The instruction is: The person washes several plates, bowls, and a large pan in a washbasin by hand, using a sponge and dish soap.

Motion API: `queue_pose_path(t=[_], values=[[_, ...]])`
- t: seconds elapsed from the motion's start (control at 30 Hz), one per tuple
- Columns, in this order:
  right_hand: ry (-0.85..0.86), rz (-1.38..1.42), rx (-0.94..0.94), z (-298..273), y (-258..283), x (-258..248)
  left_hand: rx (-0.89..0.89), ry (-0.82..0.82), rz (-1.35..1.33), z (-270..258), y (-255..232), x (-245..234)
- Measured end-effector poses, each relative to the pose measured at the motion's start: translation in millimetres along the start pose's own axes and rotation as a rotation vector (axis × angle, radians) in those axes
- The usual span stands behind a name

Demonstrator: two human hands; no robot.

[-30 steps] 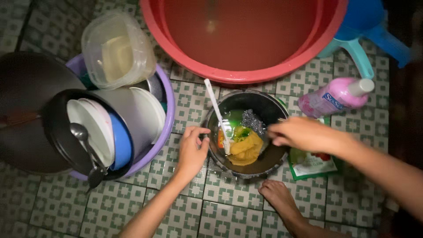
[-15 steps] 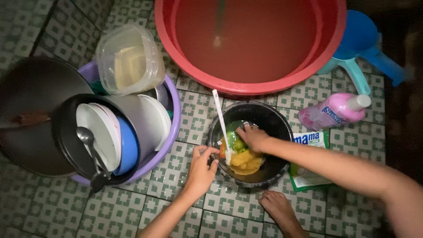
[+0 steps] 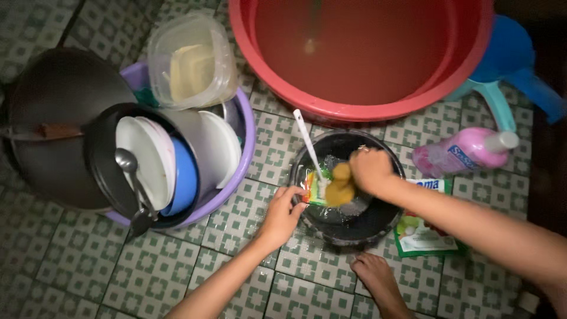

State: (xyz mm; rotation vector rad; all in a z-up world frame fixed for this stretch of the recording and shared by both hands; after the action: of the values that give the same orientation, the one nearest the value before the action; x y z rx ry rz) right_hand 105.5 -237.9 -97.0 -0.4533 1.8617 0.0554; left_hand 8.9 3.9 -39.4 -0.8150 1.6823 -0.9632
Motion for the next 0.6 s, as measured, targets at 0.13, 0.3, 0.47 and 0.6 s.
queue_pose_path(t=[0.13, 0.3, 0.47, 0.6], values=[[-0.037, 0.304, -0.005, 0.4, 13.4, -25.6, 0.01, -0.013, 0.008, -0.4, -0.3, 0.5], [-0.287, 0.168, -0.496, -10.7, 84.8, 30.9, -0.146, 0.057, 0.055, -1.1, -2.5, -0.4], [0.198, -0.061, -0.645, -8.2, 96.3, 86.9, 0.121, -0.041, 0.064, 6.3, -23.1, -4.2], [0.506, 0.264, -0.422, -10.7, 82.4, 66.5, 0.268, -0.066, -0.058, 38.4, -34.3, -3.9]])
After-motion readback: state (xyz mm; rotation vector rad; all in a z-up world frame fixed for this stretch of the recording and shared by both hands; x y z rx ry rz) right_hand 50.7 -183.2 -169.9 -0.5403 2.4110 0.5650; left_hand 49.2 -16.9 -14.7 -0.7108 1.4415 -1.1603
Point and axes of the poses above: each hand's wrist, its own z-axis towards the middle knuckle, its own x-axis out of the palm, y = z × x, the point moved 5 cm from there along z, towards the middle knuckle, and after that the axes turned 2 degrees about z, right-handed, at the moved point
